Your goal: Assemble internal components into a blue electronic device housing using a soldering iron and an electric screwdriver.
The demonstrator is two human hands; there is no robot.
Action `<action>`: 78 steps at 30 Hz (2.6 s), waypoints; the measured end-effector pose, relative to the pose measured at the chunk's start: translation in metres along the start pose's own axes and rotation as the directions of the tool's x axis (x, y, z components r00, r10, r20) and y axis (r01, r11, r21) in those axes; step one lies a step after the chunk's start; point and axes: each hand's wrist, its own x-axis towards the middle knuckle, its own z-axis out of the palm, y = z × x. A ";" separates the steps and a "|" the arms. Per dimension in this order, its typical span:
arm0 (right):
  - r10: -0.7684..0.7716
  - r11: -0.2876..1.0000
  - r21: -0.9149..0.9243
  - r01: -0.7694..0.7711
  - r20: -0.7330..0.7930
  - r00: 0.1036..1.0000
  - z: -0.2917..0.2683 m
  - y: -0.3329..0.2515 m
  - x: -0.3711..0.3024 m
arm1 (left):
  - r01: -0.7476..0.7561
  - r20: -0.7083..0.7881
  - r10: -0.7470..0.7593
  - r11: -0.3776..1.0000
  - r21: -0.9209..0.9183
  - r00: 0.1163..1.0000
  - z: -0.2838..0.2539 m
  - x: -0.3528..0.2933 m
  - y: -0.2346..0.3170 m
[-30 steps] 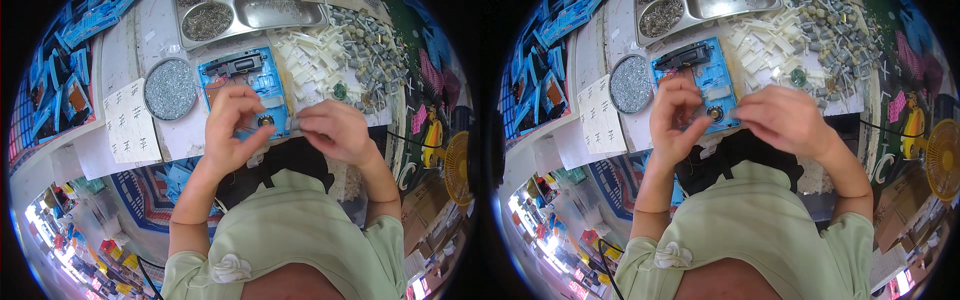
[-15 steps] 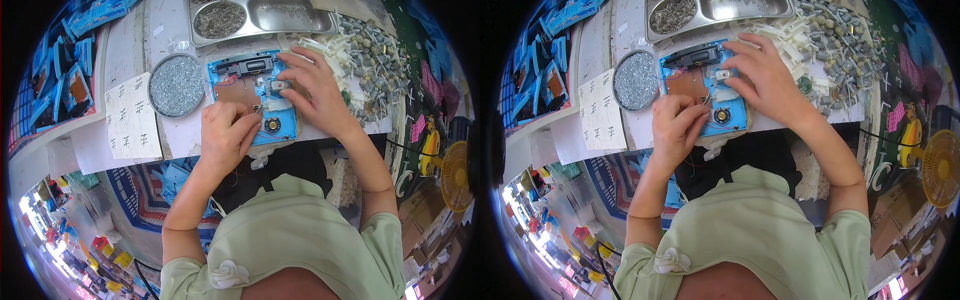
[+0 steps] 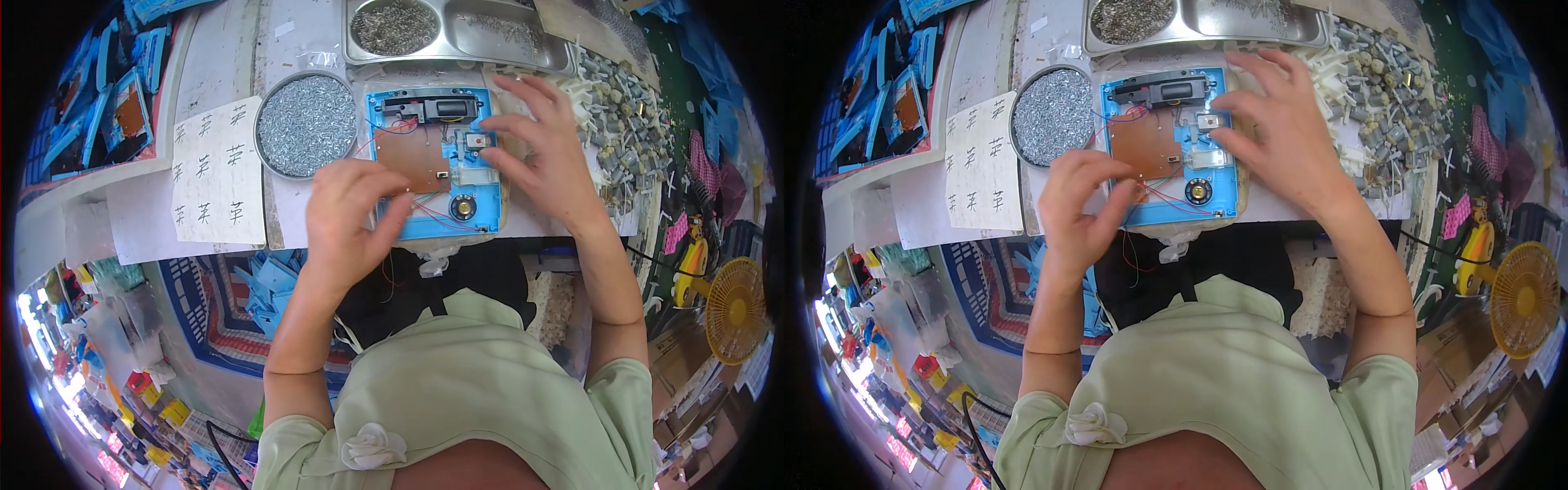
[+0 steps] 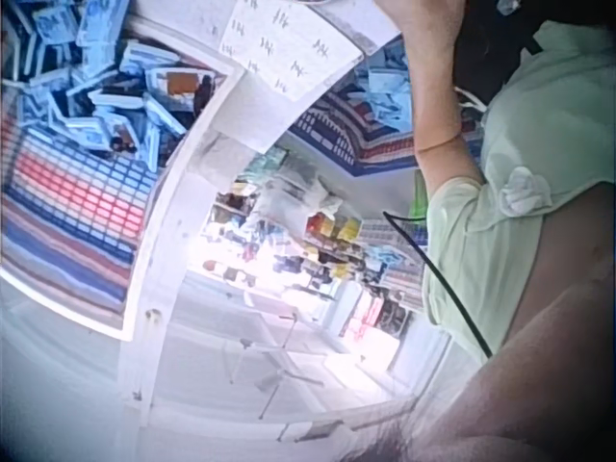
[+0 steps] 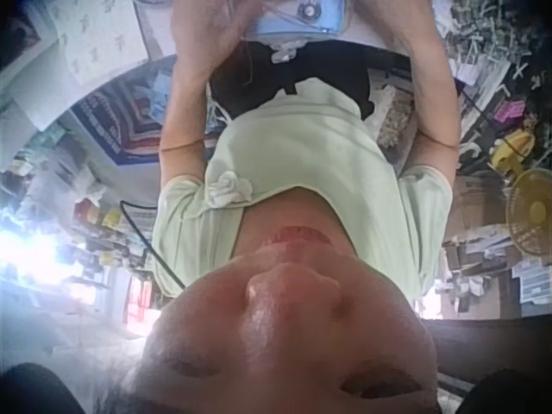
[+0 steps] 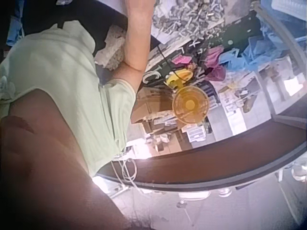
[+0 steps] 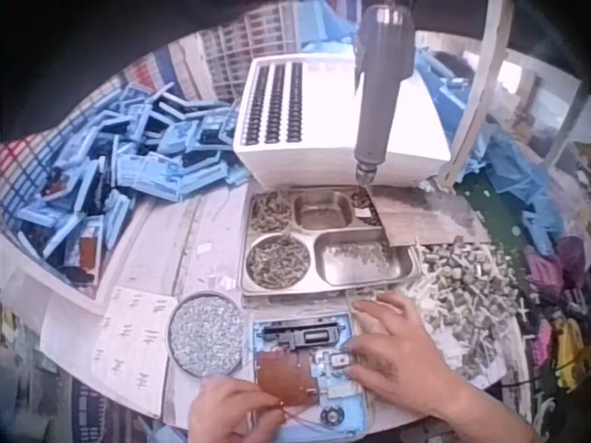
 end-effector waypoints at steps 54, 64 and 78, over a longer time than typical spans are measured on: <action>0.818 0.569 0.766 -0.299 -0.563 0.117 -0.174 0.177 -0.218 | -0.136 0.003 0.139 0.962 0.239 0.990 0.069 0.061 0.008; 0.841 0.538 0.842 0.032 -0.539 0.057 -0.182 0.090 -0.294 | -0.093 0.054 0.081 0.956 0.279 0.995 0.071 0.062 0.010; 0.743 0.240 0.957 -0.165 -0.072 0.666 -0.046 0.013 -0.130 | -0.083 0.056 0.070 0.956 0.281 0.996 0.072 0.064 0.008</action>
